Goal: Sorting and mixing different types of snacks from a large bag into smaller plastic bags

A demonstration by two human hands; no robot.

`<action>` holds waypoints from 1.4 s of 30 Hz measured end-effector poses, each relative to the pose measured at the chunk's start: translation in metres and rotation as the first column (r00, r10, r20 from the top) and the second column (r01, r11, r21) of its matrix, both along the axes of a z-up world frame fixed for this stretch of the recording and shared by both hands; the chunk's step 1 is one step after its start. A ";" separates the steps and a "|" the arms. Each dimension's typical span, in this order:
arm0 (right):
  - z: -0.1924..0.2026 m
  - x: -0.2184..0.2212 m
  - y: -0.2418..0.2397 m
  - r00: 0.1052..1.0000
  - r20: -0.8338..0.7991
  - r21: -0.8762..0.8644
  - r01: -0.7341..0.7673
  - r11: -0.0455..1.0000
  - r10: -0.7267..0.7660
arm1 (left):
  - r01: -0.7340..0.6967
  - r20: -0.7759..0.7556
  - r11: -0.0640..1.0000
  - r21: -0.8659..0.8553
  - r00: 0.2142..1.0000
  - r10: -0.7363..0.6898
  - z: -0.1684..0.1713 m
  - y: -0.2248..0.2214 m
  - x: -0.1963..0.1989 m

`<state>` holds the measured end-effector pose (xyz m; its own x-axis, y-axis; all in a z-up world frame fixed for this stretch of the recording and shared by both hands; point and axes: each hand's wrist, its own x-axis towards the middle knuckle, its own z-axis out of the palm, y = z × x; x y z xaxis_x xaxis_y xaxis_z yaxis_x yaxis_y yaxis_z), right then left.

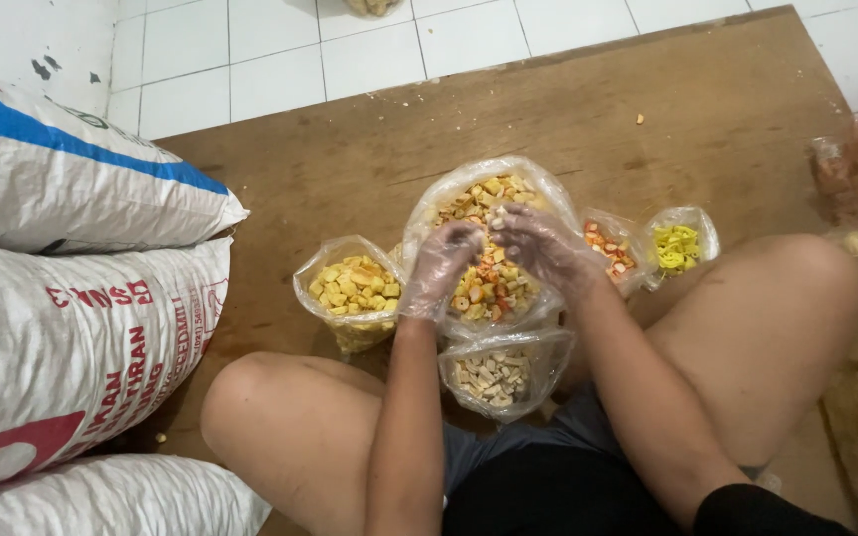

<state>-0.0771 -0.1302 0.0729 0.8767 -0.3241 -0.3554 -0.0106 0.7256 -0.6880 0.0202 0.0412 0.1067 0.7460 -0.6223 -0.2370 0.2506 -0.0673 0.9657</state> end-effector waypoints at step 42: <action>-0.070 -0.012 0.014 0.943 -0.292 -0.946 -0.310 -0.100 -0.161 | -0.300 0.777 0.789 0.536 0.540 -0.323 -0.186 -0.025 0.008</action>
